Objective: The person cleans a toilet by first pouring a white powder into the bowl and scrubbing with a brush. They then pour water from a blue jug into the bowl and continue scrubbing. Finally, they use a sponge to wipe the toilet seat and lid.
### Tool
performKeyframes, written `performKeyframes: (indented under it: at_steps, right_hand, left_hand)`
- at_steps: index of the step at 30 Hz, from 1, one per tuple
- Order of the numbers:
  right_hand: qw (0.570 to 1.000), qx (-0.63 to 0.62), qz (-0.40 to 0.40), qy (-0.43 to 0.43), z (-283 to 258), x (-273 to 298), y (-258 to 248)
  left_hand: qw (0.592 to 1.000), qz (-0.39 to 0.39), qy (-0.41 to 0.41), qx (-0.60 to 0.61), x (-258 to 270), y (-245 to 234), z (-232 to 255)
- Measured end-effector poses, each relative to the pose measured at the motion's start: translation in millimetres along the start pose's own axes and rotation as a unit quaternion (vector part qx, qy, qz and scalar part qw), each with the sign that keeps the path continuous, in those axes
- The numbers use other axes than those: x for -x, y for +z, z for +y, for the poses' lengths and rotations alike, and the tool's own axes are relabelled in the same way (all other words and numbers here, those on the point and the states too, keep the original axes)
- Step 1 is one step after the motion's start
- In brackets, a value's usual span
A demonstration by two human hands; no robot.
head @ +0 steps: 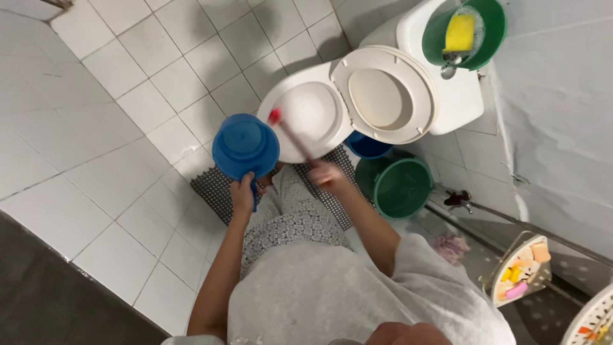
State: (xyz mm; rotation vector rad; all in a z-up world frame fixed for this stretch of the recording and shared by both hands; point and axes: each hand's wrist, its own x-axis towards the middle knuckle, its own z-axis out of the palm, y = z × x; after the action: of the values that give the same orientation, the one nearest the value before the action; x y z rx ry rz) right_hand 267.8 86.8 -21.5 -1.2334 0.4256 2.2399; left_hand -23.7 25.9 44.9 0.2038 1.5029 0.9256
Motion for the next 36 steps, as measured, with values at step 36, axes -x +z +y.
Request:
performKeyframes:
  at_steps: [36]
  right_hand:
    - [0.291, 0.910, 0.288, 0.068, 8, 99, -59]
  left_hand:
    - [0.998, -0.052, 0.046, -0.009, 18, -17, -10]
